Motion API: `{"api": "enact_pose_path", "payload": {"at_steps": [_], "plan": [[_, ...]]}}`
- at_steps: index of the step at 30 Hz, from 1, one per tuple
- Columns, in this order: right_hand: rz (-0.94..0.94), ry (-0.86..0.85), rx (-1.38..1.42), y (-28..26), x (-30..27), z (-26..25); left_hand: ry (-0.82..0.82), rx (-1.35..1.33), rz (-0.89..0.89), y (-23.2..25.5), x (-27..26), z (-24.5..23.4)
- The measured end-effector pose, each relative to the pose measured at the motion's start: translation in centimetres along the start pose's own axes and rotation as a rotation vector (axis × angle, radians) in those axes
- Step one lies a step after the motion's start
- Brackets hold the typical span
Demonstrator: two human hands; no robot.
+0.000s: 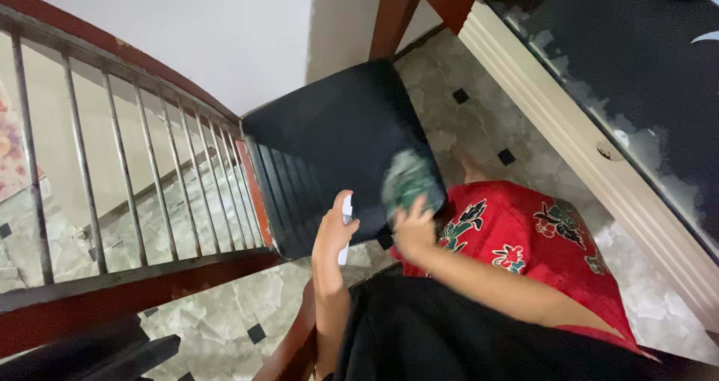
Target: The person cleans a dining area by spraying a cleaning solution and wiping surfaces with a cloth. They clean the tabletop, a tiered food container, and the seats and backrests of several chairs.
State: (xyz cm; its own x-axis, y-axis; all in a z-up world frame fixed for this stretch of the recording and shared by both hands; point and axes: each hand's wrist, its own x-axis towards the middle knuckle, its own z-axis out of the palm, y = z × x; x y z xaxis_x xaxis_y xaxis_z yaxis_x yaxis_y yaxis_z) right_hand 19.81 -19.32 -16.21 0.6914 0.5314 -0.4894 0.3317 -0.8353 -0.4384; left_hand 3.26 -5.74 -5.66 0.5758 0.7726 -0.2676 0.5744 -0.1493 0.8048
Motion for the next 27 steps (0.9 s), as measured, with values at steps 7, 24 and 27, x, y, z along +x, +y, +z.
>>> {"api": "enact_pose_path", "payload": {"at_steps": [7, 24, 27], "plan": [[-1.070, -0.062, -0.969, -3.1, -5.4, 0.6, 0.123, -0.033, 0.111, -1.2, -0.1, -0.5], [-0.840, -0.292, -1.100, -8.5, -4.1, -2.6, 0.447, 0.025, -0.119, 3.9, -1.9, -5.6], [-1.146, -0.215, -1.105, -11.0, -5.0, 3.5, 0.496, -0.020, -0.143, 4.3, -2.3, -6.1]]}}
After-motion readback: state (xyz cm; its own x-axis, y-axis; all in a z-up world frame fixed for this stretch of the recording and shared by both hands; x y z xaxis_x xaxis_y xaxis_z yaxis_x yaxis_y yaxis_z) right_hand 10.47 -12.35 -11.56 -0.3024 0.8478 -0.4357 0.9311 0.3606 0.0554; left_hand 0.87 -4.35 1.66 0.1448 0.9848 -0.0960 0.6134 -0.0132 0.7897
